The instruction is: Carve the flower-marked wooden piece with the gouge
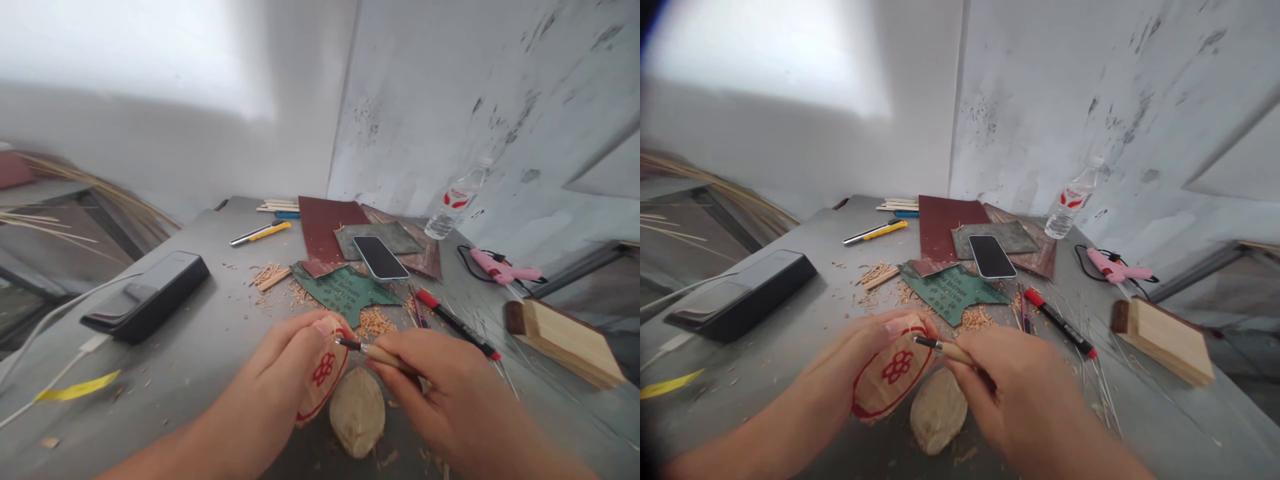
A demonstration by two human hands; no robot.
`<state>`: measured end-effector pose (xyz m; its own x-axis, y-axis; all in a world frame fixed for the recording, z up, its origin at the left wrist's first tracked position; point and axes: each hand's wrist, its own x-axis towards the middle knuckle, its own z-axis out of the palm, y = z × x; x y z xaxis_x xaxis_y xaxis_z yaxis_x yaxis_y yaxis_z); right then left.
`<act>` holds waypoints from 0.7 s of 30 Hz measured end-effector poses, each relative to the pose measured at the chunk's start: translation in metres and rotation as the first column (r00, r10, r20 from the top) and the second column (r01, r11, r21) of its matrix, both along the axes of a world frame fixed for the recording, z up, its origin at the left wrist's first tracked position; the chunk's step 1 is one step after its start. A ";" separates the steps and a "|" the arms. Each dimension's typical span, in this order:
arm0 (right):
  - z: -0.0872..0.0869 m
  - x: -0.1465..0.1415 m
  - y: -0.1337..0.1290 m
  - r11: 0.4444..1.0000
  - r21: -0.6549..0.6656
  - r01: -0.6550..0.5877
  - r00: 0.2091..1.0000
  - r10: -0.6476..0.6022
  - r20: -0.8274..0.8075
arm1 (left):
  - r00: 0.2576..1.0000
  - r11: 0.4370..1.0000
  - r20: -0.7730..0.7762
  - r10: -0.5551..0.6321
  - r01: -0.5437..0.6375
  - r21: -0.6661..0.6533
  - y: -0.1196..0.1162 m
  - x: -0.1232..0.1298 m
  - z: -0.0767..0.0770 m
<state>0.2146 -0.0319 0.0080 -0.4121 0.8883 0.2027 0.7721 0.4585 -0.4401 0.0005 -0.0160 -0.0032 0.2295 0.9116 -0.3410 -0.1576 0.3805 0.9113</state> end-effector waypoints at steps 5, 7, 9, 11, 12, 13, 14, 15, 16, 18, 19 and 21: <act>0.002 0.000 0.000 1.000 0.002 -0.012 0.999 0.012 -0.034 | 0.995 0.997 0.053 -0.079 0.079 -0.012 0.003 -0.001 -0.001; 0.004 -0.002 -0.001 0.996 -0.089 0.018 0.994 -0.028 -0.107 | 0.988 0.994 0.116 -0.106 0.109 -0.017 0.006 -0.001 -0.001; 0.005 -0.004 -0.001 0.984 -0.165 0.059 0.979 -0.089 -0.183 | 0.976 0.991 0.187 -0.111 0.122 -0.049 0.008 -0.001 -0.002; 0.004 -0.008 0.000 0.974 -0.210 0.088 0.959 -0.140 -0.246 | 0.952 0.984 0.287 -0.110 0.145 -0.105 0.009 0.000 -0.002; 0.002 -0.010 0.000 0.970 -0.220 0.100 0.946 -0.161 -0.281 | 0.934 0.979 0.341 -0.108 0.160 -0.129 0.008 0.001 -0.001; 0.000 -0.013 0.001 0.968 -0.225 0.107 0.930 -0.178 -0.322 | 0.913 0.973 0.394 -0.105 0.176 -0.150 0.007 0.002 0.000; -0.002 -0.015 0.001 0.967 -0.230 0.107 0.910 -0.189 -0.370 | 0.894 0.966 0.434 -0.110 0.199 -0.165 0.005 0.003 0.001; -0.004 -0.017 0.001 0.967 -0.231 0.105 0.886 -0.196 -0.419 | 0.879 0.959 0.460 -0.122 0.223 -0.173 0.004 0.005 0.003; -0.005 -0.019 0.000 0.969 -0.224 0.100 0.864 -0.197 -0.463 | 0.869 0.954 0.475 -0.137 0.246 -0.174 0.002 0.007 0.005; -0.006 -0.023 -0.001 0.981 -0.171 0.097 0.847 -0.171 -0.503 | 0.865 0.952 0.476 -0.159 0.262 -0.158 -0.001 0.010 0.009; -0.006 -0.024 -0.001 0.987 -0.127 0.094 0.852 -0.146 -0.502 | 0.870 0.956 0.466 -0.164 0.257 -0.143 -0.003 0.012 0.010; -0.005 -0.025 -0.001 0.997 -0.028 0.077 0.868 -0.081 -0.490 | 0.882 0.966 0.443 -0.161 0.232 -0.111 -0.005 0.015 0.011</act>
<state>0.1893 -0.0327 0.0026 -0.1898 0.9161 0.3533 0.4897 0.4002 -0.7746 0.0152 -0.0213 0.0083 0.5539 0.7755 -0.3030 -0.4245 0.5761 0.6985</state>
